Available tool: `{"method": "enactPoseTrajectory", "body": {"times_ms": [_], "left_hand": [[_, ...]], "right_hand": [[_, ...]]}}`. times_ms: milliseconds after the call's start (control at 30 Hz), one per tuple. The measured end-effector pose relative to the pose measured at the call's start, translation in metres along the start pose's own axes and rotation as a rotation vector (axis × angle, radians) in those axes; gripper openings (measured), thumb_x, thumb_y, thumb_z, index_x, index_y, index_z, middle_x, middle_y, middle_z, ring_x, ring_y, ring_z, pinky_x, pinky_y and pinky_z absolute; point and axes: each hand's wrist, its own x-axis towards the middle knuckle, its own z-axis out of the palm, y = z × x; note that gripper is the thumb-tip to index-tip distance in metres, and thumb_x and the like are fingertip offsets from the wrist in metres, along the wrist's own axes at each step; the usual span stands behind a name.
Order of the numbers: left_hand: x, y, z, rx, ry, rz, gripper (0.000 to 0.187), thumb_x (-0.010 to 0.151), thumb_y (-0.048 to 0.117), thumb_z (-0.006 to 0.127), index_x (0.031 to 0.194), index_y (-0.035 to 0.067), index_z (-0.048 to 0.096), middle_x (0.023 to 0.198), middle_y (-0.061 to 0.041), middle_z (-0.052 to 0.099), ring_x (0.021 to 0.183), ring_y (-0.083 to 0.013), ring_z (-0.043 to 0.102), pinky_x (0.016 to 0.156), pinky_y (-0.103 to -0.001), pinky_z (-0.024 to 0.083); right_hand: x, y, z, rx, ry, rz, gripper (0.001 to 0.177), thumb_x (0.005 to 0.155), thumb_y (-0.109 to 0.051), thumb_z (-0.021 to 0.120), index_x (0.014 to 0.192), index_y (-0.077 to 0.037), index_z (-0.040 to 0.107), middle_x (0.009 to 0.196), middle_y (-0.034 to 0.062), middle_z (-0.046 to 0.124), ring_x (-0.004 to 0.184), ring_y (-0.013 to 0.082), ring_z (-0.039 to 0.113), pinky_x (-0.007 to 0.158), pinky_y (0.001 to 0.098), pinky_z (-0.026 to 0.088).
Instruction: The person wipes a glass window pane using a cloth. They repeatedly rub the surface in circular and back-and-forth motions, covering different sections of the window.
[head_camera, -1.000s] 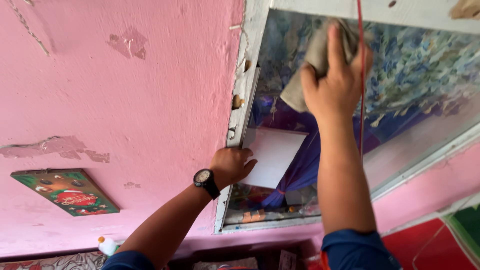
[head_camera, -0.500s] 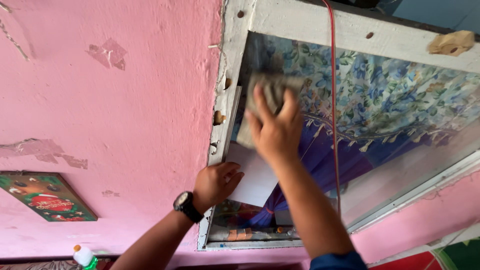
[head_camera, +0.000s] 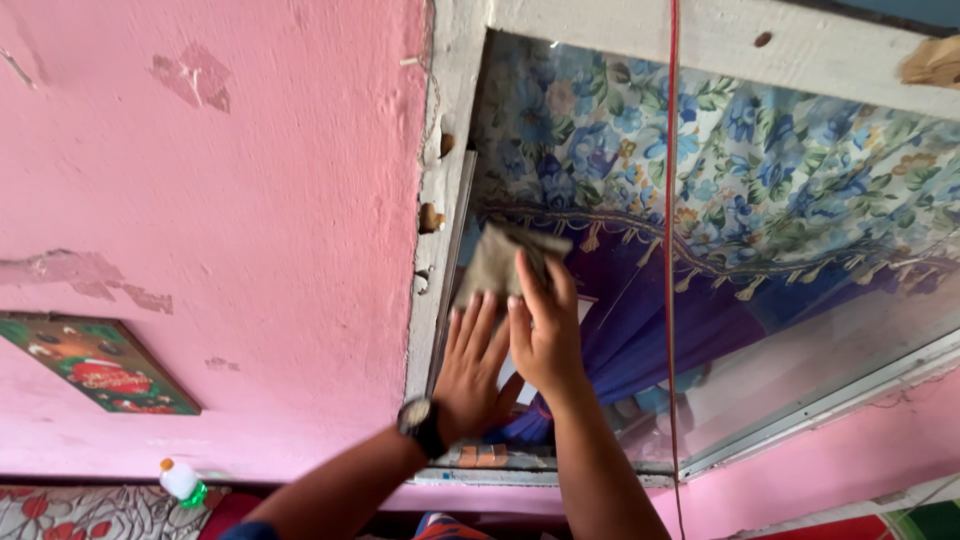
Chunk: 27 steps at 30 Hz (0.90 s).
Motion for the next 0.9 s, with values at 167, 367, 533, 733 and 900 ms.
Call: {"method": "enactPoseTrajectory", "body": {"times_ms": [167, 367, 533, 733, 900], "left_hand": [[0.084, -0.008, -0.013, 0.193, 0.143, 0.098, 0.063, 0.102, 0.022, 0.053, 0.159, -0.002, 0.036, 0.167, -0.024, 0.03, 0.158, -0.0408, 0.024, 0.127, -0.059, 0.022], [0.13, 0.0, -0.024, 0.235, 0.192, 0.139, 0.062, 0.102, 0.026, 0.059, 0.154, -0.004, 0.041, 0.166, -0.023, 0.033, 0.157, -0.0385, 0.027, 0.126, -0.06, 0.026], [0.058, -0.021, 0.022, 0.281, 0.061, 0.059, 0.058, 0.095, 0.032, 0.063, 0.142, 0.001, 0.049, 0.157, -0.027, 0.037, 0.151, -0.0428, 0.029, 0.118, -0.064, 0.026], [-0.026, -0.024, 0.055, 0.202, -0.115, -0.131, 0.086, 0.086, 0.046, 0.066, 0.146, -0.012, 0.044, 0.152, -0.036, 0.037, 0.145, -0.0501, 0.028, 0.115, -0.063, 0.023], [0.066, -0.001, -0.002, 0.093, 0.089, 0.04, 0.072, 0.09, 0.041, 0.072, 0.144, -0.002, 0.049, 0.155, -0.032, 0.034, 0.151, -0.0494, 0.027, 0.124, -0.061, 0.025]], "right_hand": [[0.013, -0.028, -0.013, 0.124, 0.068, -0.057, 0.056, 0.108, -0.014, 0.057, 0.157, 0.003, 0.038, 0.168, 0.0307, 0.025, 0.159, 0.0433, 0.027, 0.129, 0.0496, 0.028], [-0.044, -0.055, -0.006, 0.142, 0.224, 0.012, 0.055, 0.106, -0.014, 0.055, 0.153, 0.008, 0.038, 0.168, 0.0318, 0.021, 0.159, 0.0444, 0.024, 0.13, 0.0495, 0.027], [-0.086, -0.042, 0.006, 0.15, 0.167, 0.071, 0.057, 0.102, -0.013, 0.06, 0.151, 0.009, 0.04, 0.166, 0.0312, 0.024, 0.156, 0.0432, 0.028, 0.126, 0.0478, 0.027], [-0.111, -0.024, 0.009, 0.356, 0.223, 0.237, 0.053, 0.105, -0.011, 0.056, 0.151, 0.009, 0.039, 0.167, 0.0294, 0.026, 0.156, 0.0397, 0.03, 0.127, 0.0488, 0.03], [-0.122, -0.028, 0.015, 0.417, 0.249, 0.284, 0.051, 0.105, -0.013, 0.055, 0.151, 0.007, 0.041, 0.166, 0.0281, 0.03, 0.153, 0.0363, 0.037, 0.122, 0.0459, 0.035]]}}
